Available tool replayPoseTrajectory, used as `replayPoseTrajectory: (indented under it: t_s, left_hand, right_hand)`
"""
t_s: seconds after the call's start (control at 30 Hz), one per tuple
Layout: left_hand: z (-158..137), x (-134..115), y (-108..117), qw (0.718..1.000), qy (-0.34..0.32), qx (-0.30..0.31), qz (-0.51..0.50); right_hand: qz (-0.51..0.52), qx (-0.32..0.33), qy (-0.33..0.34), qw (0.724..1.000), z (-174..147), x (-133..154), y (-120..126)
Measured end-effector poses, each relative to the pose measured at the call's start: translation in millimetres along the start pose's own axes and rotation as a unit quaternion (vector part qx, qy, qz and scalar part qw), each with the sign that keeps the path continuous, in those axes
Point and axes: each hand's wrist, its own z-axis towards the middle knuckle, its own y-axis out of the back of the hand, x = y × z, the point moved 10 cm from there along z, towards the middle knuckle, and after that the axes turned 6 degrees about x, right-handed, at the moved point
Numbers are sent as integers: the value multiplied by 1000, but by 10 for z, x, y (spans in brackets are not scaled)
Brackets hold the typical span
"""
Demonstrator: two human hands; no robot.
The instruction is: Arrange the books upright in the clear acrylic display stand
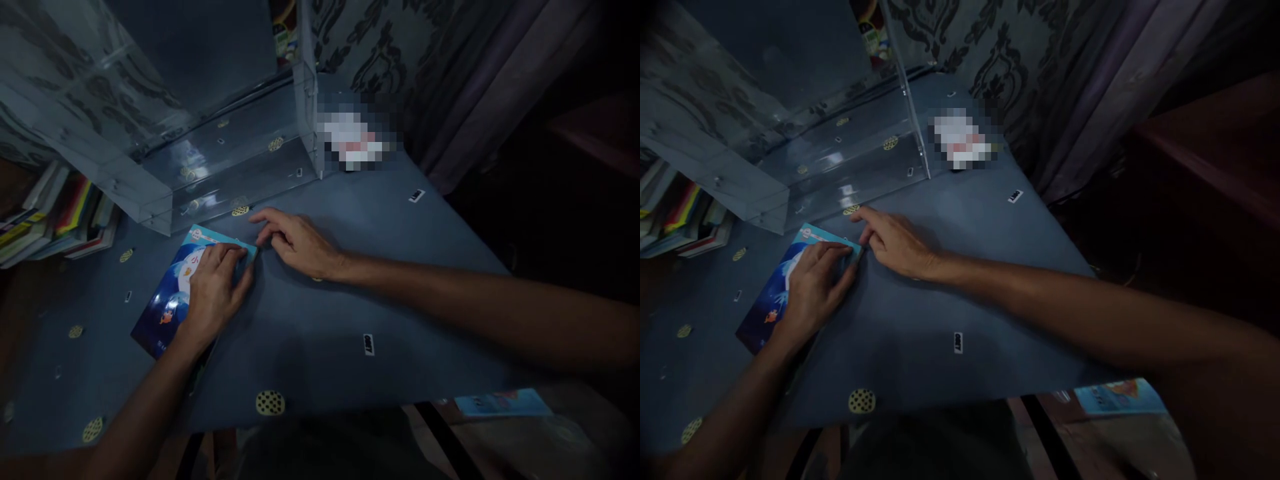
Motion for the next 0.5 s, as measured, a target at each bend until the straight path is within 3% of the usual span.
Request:
replayPoseTrajectory:
  t_s: [0.13,0.27,0.5]
  left_hand:
    - [-7,8,-7,1000,2,1,-13]
    - [-20,27,-39,1000,10,4,-15]
    - [-65,-11,-70,1000,2,13,-13]
  right_hand:
    - [-64,39,43,996,-12,101,-104]
    - [-147,80,41,985,-17,123,-201]
    - [-298,81,105,945,-75,230,-268]
